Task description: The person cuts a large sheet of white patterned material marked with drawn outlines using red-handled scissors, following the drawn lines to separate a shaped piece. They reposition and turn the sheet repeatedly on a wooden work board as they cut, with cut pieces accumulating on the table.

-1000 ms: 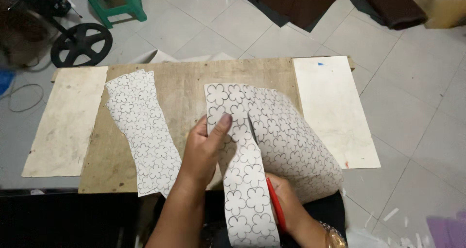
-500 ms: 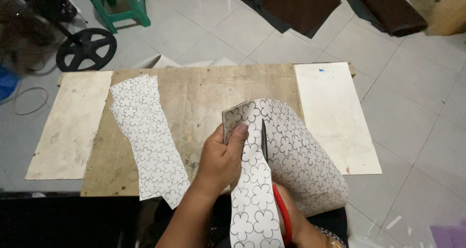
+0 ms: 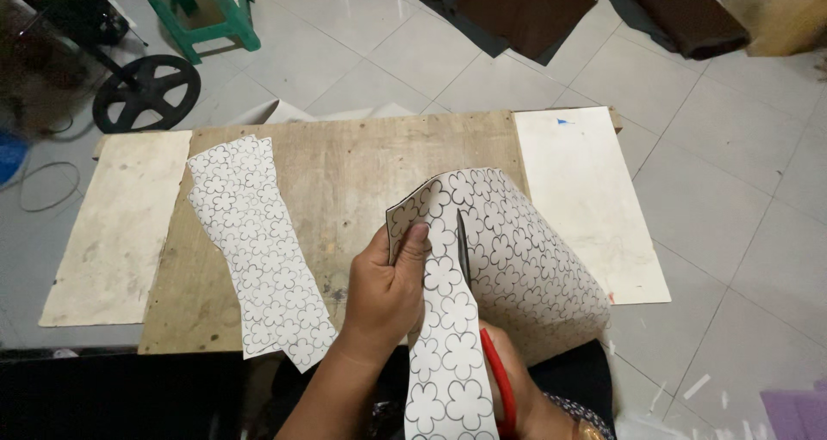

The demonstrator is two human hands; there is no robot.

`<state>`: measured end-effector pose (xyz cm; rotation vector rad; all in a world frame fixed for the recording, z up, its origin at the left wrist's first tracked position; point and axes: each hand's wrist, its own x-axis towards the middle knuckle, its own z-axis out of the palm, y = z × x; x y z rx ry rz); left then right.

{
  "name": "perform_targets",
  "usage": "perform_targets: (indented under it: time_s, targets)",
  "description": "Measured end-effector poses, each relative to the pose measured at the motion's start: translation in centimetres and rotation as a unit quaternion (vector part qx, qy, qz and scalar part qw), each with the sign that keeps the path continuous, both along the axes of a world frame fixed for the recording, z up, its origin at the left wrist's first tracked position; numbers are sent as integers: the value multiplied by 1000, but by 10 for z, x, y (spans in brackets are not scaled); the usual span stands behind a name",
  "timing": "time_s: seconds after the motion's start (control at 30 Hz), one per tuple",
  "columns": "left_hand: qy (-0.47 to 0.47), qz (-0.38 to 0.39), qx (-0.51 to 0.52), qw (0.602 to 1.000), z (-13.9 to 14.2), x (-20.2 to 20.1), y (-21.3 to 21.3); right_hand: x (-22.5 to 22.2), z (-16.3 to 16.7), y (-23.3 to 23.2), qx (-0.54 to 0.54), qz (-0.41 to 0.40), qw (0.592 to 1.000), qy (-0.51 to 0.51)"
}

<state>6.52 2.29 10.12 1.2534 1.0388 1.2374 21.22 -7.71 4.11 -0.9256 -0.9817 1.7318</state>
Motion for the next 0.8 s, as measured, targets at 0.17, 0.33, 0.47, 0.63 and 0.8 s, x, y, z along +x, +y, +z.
perform_targets:
  time_s: [0.17,0.33,0.47,0.63,0.8]
  targets:
    - [18,10,-6,1000,1,2,-2,-2,-6,-2,-43,-23,997,54]
    - [-18,0,0,1000,1,5,-4,-2,-9,-2,-27,-37,998,31]
    - [-7,6,1,1000,0,4,-3,-1,-8,0,-17,-21,999,17]
    - [-6,-7,-5,1000,-1,-4,-1,1,-3,-1,-22,-17,1000,-2]
    - [11,-13,3,1000,-1,-10,1,1,-2,0,-10,-5,1000,-26]
